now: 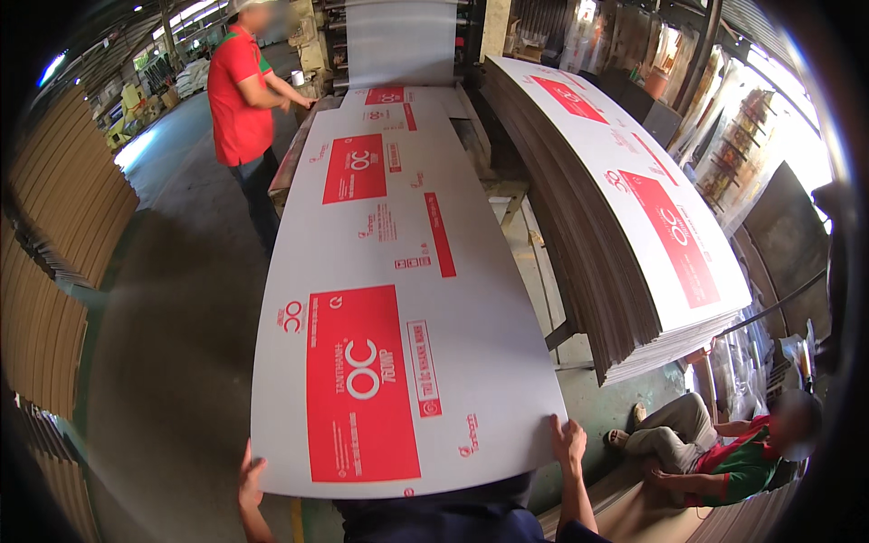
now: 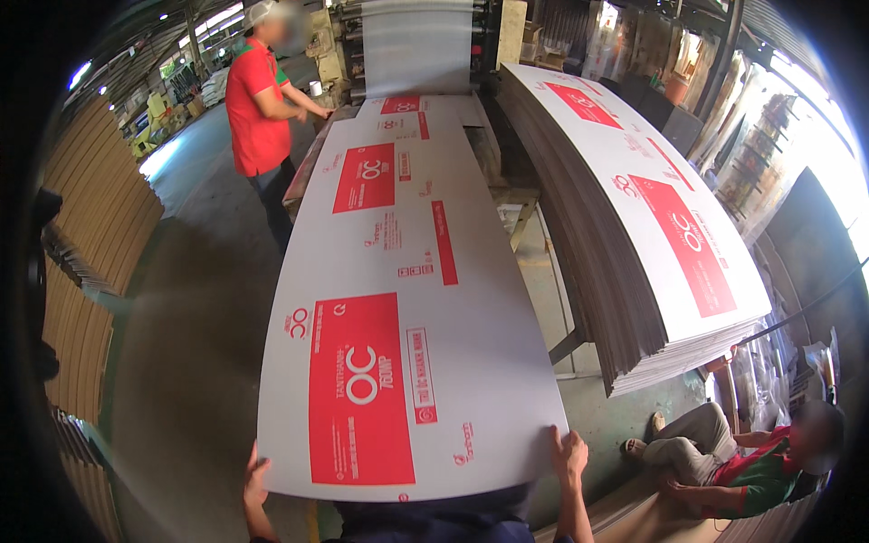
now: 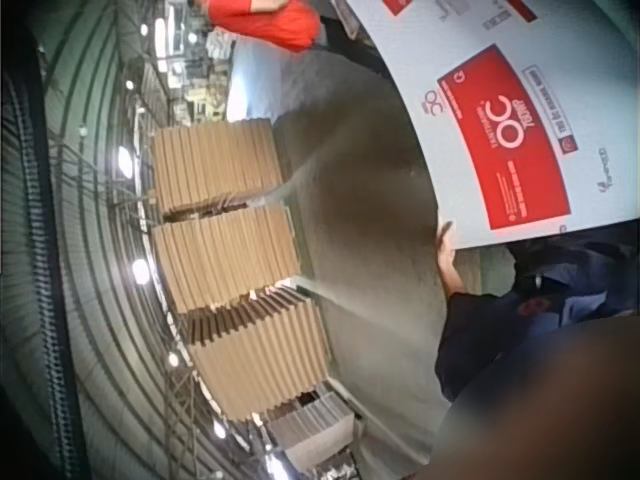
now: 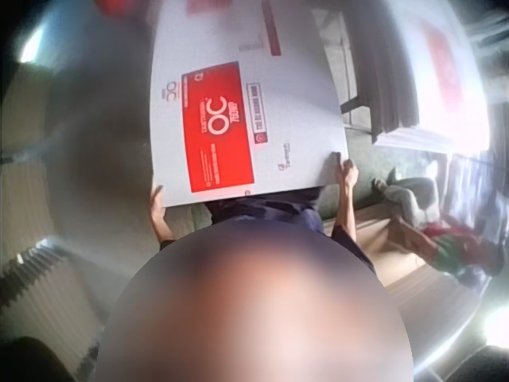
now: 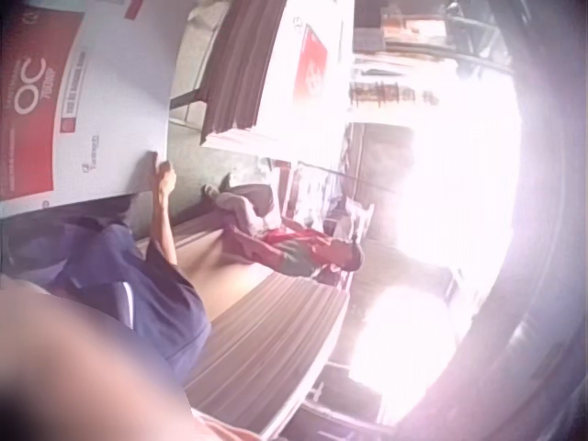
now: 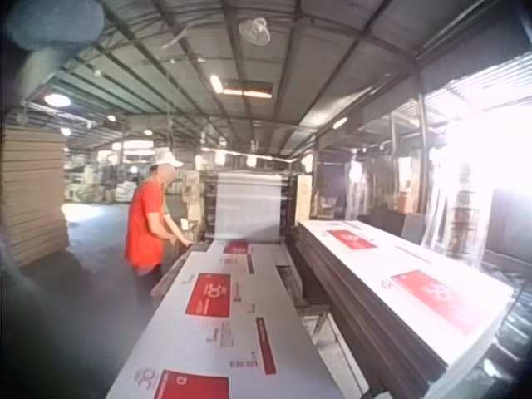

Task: The person sits on a bucket and repeatedly picks up large white cardboard sheets from a conveyor belt, then places them onto a growing stack to the right. The action is a simple, repetitive pick-and-place cycle.

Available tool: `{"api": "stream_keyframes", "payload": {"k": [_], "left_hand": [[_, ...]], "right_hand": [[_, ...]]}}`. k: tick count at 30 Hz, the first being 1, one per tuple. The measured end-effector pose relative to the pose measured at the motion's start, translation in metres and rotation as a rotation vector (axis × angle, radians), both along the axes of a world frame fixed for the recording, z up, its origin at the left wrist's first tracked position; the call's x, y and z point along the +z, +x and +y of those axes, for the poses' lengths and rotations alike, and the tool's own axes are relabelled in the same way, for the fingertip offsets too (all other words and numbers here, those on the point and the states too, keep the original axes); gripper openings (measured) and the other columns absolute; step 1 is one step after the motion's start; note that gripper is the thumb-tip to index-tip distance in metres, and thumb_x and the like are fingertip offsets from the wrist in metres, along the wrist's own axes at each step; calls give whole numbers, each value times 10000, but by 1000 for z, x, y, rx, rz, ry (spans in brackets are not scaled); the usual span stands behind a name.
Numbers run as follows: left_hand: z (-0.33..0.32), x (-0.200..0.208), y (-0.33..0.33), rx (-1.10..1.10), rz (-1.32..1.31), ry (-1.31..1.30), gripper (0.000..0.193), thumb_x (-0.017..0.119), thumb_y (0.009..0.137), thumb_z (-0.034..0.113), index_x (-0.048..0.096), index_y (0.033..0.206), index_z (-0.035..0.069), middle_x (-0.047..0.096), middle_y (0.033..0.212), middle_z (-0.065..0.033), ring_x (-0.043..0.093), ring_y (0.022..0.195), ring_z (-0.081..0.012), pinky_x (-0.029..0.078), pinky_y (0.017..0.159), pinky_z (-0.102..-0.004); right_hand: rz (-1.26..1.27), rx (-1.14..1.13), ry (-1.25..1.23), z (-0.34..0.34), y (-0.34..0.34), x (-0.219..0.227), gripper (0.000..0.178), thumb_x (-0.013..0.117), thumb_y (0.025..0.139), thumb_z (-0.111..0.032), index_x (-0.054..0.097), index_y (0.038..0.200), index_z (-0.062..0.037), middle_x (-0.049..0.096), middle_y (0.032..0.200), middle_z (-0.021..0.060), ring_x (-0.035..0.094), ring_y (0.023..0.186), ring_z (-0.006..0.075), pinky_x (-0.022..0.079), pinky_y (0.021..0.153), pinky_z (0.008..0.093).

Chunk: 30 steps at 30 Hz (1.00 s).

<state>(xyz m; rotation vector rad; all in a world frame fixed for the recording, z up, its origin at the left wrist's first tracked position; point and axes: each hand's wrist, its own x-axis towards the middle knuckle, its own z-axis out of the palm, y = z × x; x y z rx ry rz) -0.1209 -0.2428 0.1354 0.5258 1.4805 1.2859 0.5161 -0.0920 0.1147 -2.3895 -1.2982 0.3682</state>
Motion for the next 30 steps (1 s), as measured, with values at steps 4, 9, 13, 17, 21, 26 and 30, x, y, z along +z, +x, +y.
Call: {"api": "stream_keyframes", "payload": {"k": [4, 9, 13, 17, 21, 26, 30], "left_hand": [[-30, 9, 7, 56, 32, -13, 623, 485, 927, 129, 222, 1479, 16, 377, 1460, -134, 382, 1316, -227, 300, 1070, -329], [-39, 16, 14, 80, 64, 36, 579, 483, 943, 207, 302, 1444, -21, 442, 1412, -158, 439, 1273, -240, 321, 1050, -321], [-32, 16, 18, 120, 139, -63, 570, 493, 953, 244, 332, 1432, -19, 448, 1409, -156, 437, 1275, -234, 320, 1049, -318], [6, 16, 12, 97, 207, -3, 517, 481, 972, 212, 359, 1417, -21, 458, 1403, -145, 432, 1280, -219, 317, 1056, -309], [82, 11, -6, 30, 219, 142, 463, 455, 989, 161, 374, 1410, -14, 452, 1411, -127, 426, 1288, -206, 310, 1069, -301], [146, -22, -21, 33, 175, 115, 462, 459, 995, 178, 375, 1415, 6, 432, 1430, -116, 422, 1293, -193, 317, 1071, -305], [191, -59, -30, 38, 127, 109, 467, 472, 991, 181, 376, 1418, 17, 431, 1433, -104, 420, 1295, -184, 326, 1067, -307]], "right_hand": [[38, -22, -19, -44, 9, 11, 580, 632, 813, -521, 532, 664, 30, 546, 593, 184, 544, 570, 339, 429, 571, 435], [42, -30, 1, -68, 15, 18, 554, 647, 822, -476, 514, 650, 33, 521, 570, 177, 500, 525, 311, 412, 544, 419], [8, -41, -30, -72, 16, 12, 569, 638, 827, -490, 511, 644, 33, 515, 565, 190, 500, 520, 316, 410, 542, 427], [0, 12, 8, -37, 12, 7, 584, 619, 842, -496, 508, 638, 40, 521, 567, 207, 516, 531, 356, 408, 544, 446], [-13, 44, 43, 39, 4, 8, 589, 583, 867, -498, 512, 637, 40, 533, 584, 226, 533, 561, 400, 406, 563, 474], [7, 27, -77, 112, -12, 12, 638, 516, 854, -596, 613, 796, 32, 641, 792, 257, 610, 800, 455, 467, 724, 509], [85, 56, -52, 160, -16, 1, 679, 512, 848, -612, 644, 896, 53, 647, 882, 293, 626, 876, 450, 481, 778, 498]]}}
